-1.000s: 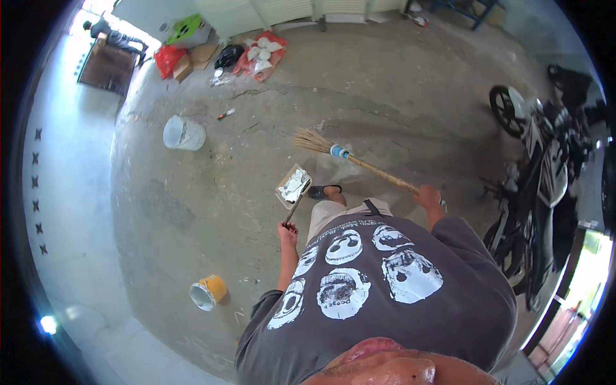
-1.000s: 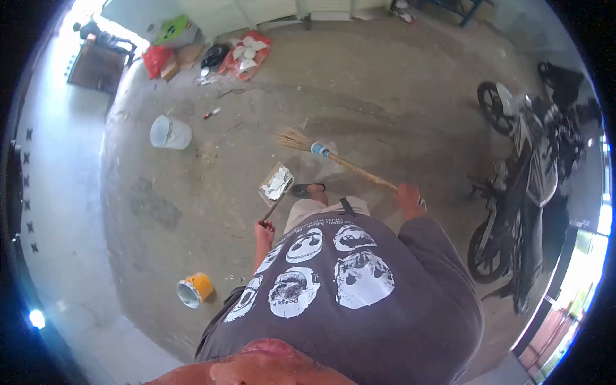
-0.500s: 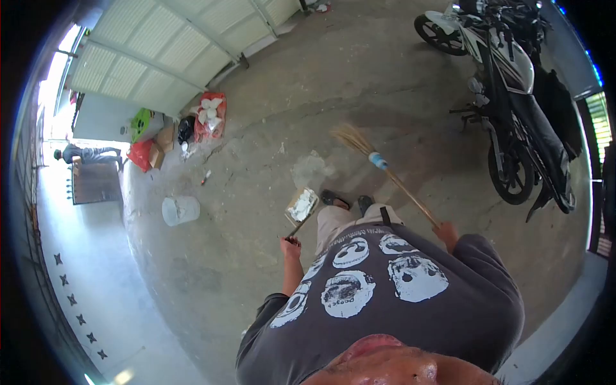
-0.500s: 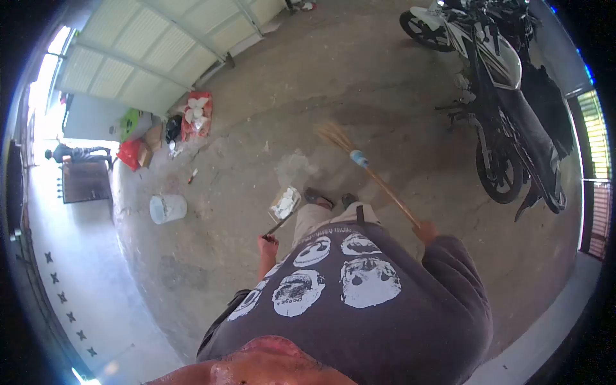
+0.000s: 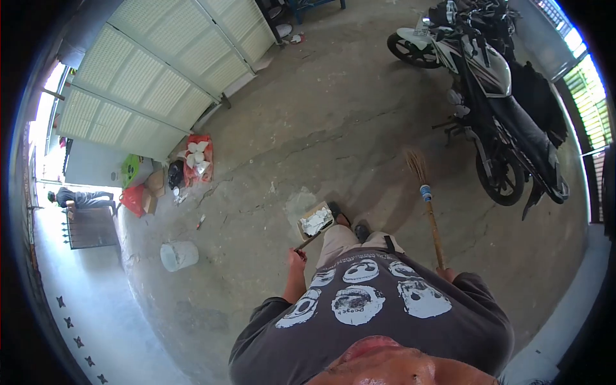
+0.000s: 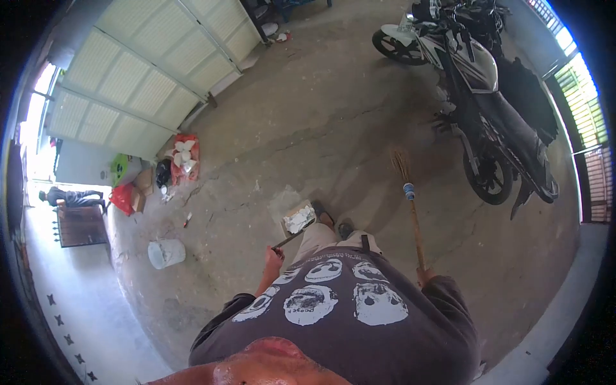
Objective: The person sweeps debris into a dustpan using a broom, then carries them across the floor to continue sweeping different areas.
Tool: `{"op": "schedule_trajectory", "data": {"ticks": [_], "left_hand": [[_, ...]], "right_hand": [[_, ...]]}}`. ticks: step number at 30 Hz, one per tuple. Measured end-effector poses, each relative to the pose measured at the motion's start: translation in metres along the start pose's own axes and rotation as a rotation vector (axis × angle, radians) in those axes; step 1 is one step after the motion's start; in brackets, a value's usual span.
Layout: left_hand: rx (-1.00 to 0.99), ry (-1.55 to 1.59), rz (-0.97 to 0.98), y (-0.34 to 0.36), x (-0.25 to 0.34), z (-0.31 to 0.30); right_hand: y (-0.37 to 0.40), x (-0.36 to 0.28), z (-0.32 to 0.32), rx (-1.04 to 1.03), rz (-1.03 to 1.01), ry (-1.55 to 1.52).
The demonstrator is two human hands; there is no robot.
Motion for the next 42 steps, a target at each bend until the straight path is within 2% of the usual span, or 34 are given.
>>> {"op": "schedule_trajectory", "data": {"ticks": [6,7,8,9,11,12,14,18,20,24,26,28,33,35,38,41,42], "left_hand": [[-0.054,-0.21,0.113,-0.029,0.041,0.076],[-0.002,-0.148,0.093,-0.047,0.052,0.077],[-0.024,-0.134,0.083,-0.065,0.071,0.095],[-0.071,-0.223,0.133,-0.077,0.088,0.109],[-0.08,-0.317,0.158,-0.077,0.08,0.118],[-0.042,-0.332,0.182,-0.068,0.097,0.135],[0.011,-0.359,0.209,-0.058,0.124,0.154],[0.024,-0.417,0.226,-0.049,0.147,0.191],[0.045,-0.44,0.246,-0.048,0.17,0.21],[0.018,-0.492,0.247,-0.056,0.198,0.241],[0.019,-0.475,0.283,-0.057,0.211,0.262],[0.024,-0.331,0.306,-0.058,0.224,0.278],[0.11,-0.263,0.295,-0.056,0.256,0.32],[0.138,-0.255,0.3,-0.058,0.267,0.342],[0.145,-0.233,0.302,-0.07,0.284,0.361],[0.161,-0.181,0.244,-0.066,0.291,0.391],[0.172,-0.184,0.256,-0.061,0.294,0.41]], "right_hand": [[-0.049,-0.07,0.019,0.08,-0.087,-0.234],[-0.064,-0.089,0.021,0.107,-0.108,-0.276],[-0.075,-0.117,0.014,0.15,-0.189,-0.126],[-0.082,-0.137,0.013,0.101,-0.221,-0.063],[-0.101,-0.16,0.013,0.067,-0.176,-0.13],[-0.105,-0.177,0.016,0.062,-0.177,-0.129],[-0.103,-0.214,0.021,0.117,-0.305,-0.236],[-0.11,-0.27,0.03,0.069,-0.391,-0.264],[-0.112,-0.305,0.024,0.107,-0.473,-0.127],[-0.164,-0.337,0.024,0.169,-0.542,-0.017],[-0.193,-0.353,0.009,0.172,-0.5,0.015],[-0.219,-0.375,-0.011,0.179,-0.512,0.024],[-0.265,-0.469,-0.09,0.13,-0.593,0.082],[-0.289,-0.503,-0.117,-0.049,-0.539,-0.062],[-0.321,-0.557,-0.161,-0.031,-0.615,-0.161],[-0.332,-0.62,-0.201,-0.116,-0.553,-0.296],[-0.356,-0.632,-0.209,-0.115,-0.548,-0.295]]}}
Point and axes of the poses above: each hand's wrist, its own y-axis away from the middle knuckle, its own z-axis out of the palm, x = y × z, the point moved 10 cm from there along -y, towards the middle knuckle, and after that the axes turned 11 degrees about -z, right-handed, at the moved point
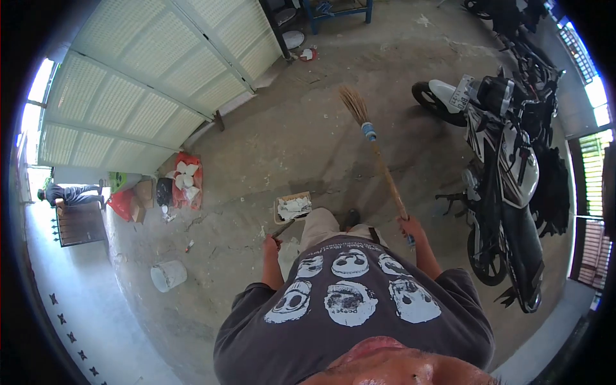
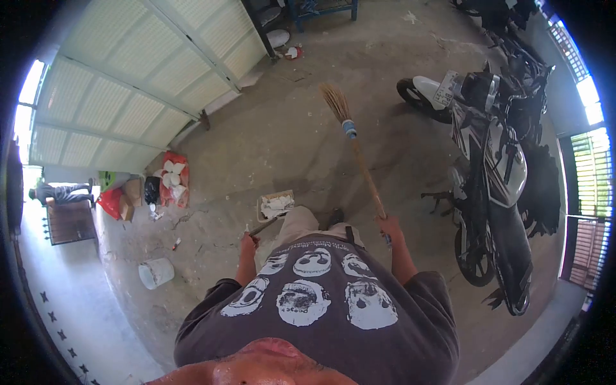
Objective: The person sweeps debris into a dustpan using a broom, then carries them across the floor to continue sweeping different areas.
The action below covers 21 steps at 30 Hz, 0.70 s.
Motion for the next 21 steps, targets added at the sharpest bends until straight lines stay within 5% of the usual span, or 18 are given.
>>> {"op": "schedule_trajectory", "data": {"ticks": [3,5,10,12,14,16,21], "left_hand": [[-0.009,-0.068,0.024,-0.003,0.021,0.051],[-0.026,-0.12,0.04,-0.017,0.045,0.082],[0.01,-0.468,0.07,-0.094,0.103,0.152],[-0.086,-1.033,0.445,-0.094,0.135,0.19],[-0.061,-0.901,0.281,-0.145,0.141,0.206],[-0.021,-1.763,0.947,-0.121,0.159,0.271],[-0.04,-1.404,0.509,-0.14,0.211,0.318]], "right_hand": [[-0.072,0.0,-0.021,-0.016,-0.033,0.251],[-0.094,-0.051,-0.054,0.303,-0.156,0.592],[-0.136,-0.078,-0.04,0.113,-0.011,0.371],[-0.118,-0.051,-0.037,0.094,-0.028,0.462],[-0.128,-0.085,-0.048,0.278,-0.145,0.672],[-0.137,-0.084,-0.06,0.273,-0.097,0.634],[-0.171,-0.124,-0.073,0.143,0.055,0.454]]}}
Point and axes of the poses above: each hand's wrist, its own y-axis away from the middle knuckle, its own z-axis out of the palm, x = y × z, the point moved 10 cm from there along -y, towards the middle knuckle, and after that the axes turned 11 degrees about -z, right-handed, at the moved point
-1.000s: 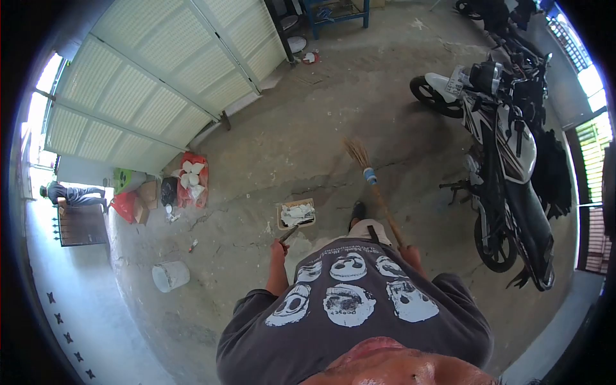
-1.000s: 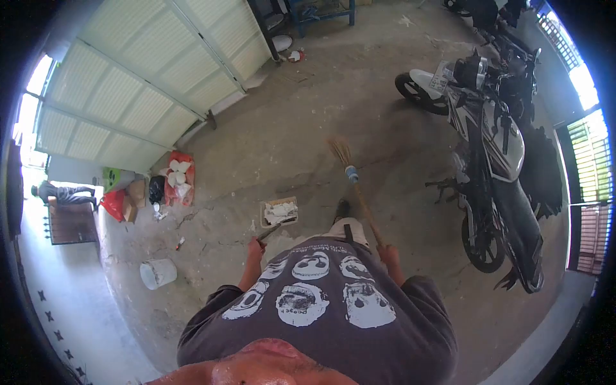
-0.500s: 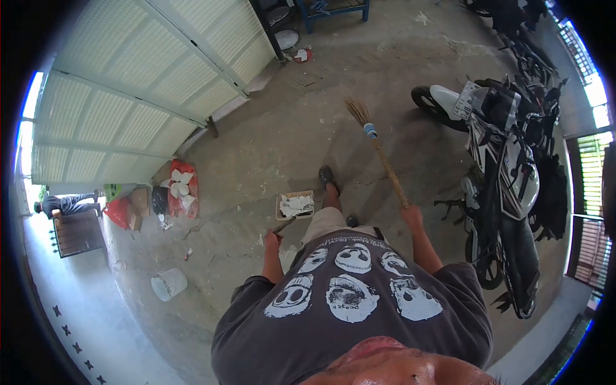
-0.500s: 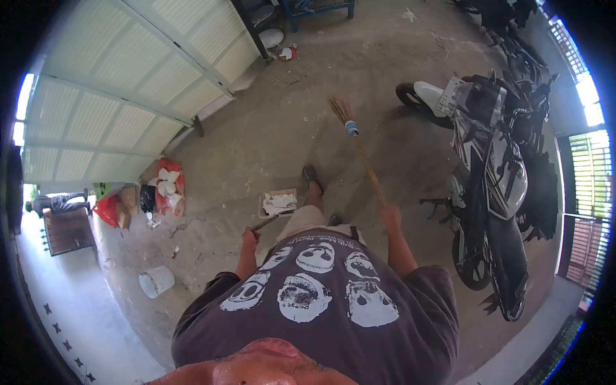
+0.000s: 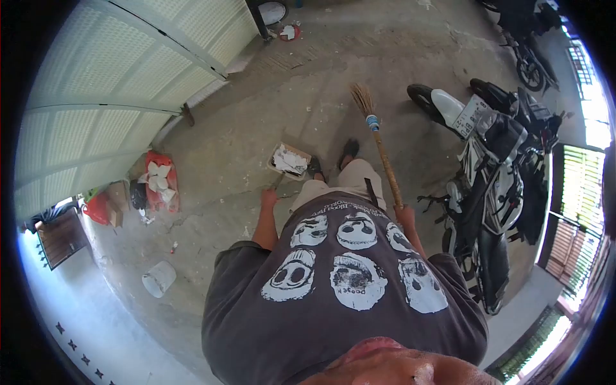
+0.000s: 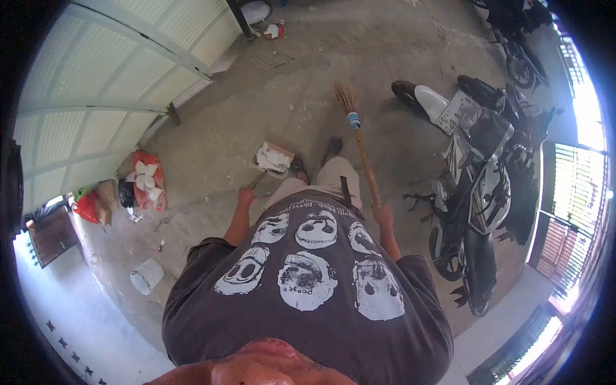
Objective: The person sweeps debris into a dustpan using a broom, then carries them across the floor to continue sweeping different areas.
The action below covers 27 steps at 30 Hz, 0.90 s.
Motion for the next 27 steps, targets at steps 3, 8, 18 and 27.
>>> {"op": "schedule_trajectory", "data": {"ticks": [3,8,18,27], "left_hand": [[0.055,0.23,-0.184,-0.015,0.026,-0.012],[0.144,0.179,-0.326,-0.002,0.096,-0.06],[0.053,0.136,-0.394,-0.071,0.145,-0.031],[0.041,0.194,-0.393,-0.073,0.156,-0.039]], "right_hand": [[-0.025,-0.011,-0.032,0.026,0.034,-0.004],[-0.066,-0.064,-0.08,-0.169,0.098,-0.282],[0.006,-0.175,-0.126,-0.464,0.057,0.085],[0.052,-0.184,-0.149,-0.534,0.096,-0.125]]}}
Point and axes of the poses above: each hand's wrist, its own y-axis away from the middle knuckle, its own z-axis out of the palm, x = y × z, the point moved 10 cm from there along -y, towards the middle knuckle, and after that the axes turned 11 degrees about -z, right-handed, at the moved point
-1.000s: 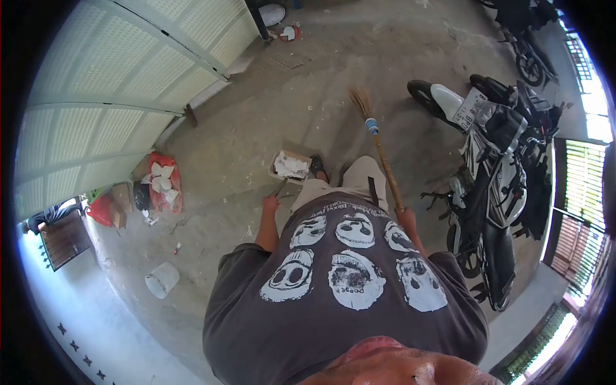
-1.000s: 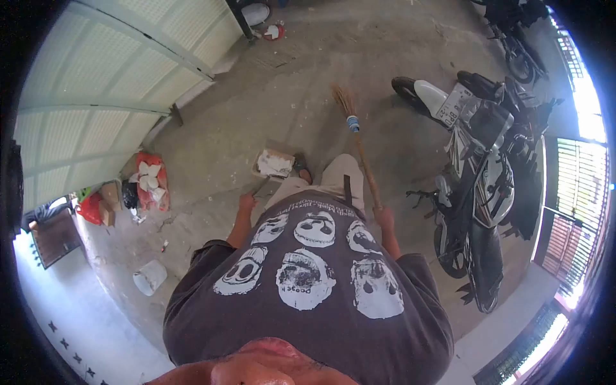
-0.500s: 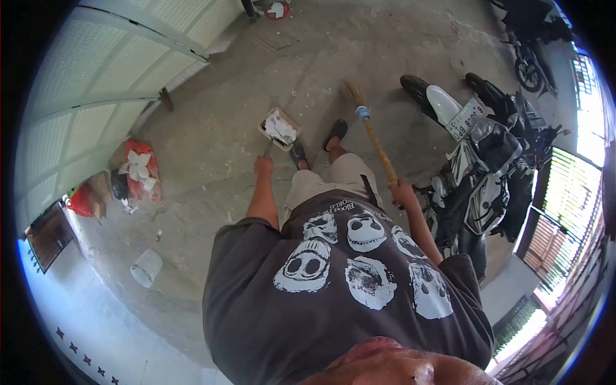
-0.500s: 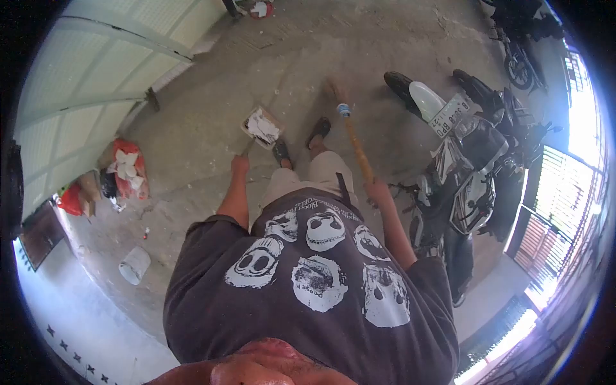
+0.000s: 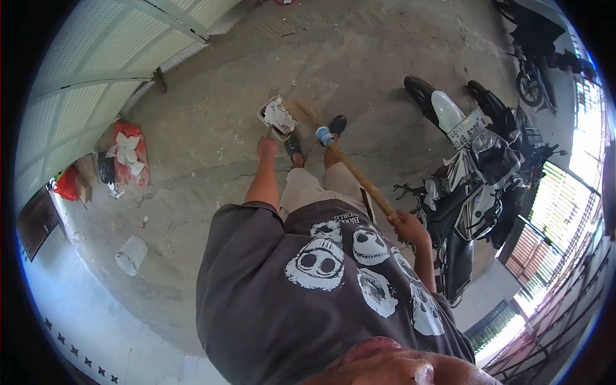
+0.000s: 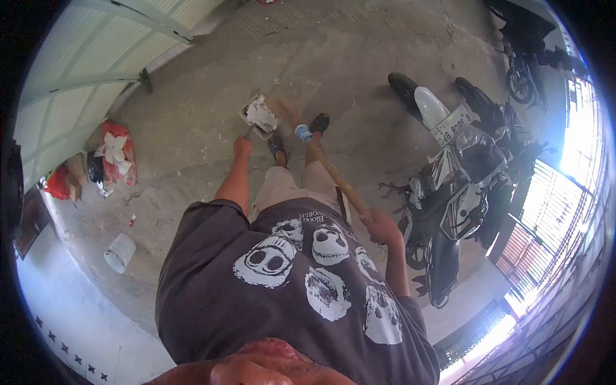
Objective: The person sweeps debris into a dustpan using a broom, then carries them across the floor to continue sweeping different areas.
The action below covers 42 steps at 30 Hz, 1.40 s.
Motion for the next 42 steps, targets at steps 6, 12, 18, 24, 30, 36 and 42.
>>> {"op": "schedule_trajectory", "data": {"ticks": [6,12,18,24,30,36,42], "left_hand": [[0.037,0.068,0.022,-0.005,-0.013,-0.008],[0.031,0.03,0.155,-0.049,-0.034,0.011],[0.06,0.101,0.249,-0.044,-0.022,0.015],[0.091,0.284,0.093,0.004,-0.017,-0.015],[-0.016,0.437,-0.036,0.011,-0.014,0.011],[-0.045,0.441,-0.174,0.013,0.018,0.029],[0.032,0.203,-0.036,0.009,0.061,0.065]], "right_hand": [[-0.024,0.015,-0.027,0.306,-0.179,0.211],[-0.037,0.019,-0.049,0.409,-0.133,-0.031],[-0.072,0.048,-0.084,0.405,-0.263,-0.246],[-0.108,-0.003,-0.125,0.404,-0.309,-0.367],[-0.232,-0.053,-0.215,0.386,-0.376,-0.051],[-0.253,-0.139,-0.26,0.324,-0.321,0.246],[-0.213,-0.14,-0.239,-0.031,-0.68,0.809]]}}
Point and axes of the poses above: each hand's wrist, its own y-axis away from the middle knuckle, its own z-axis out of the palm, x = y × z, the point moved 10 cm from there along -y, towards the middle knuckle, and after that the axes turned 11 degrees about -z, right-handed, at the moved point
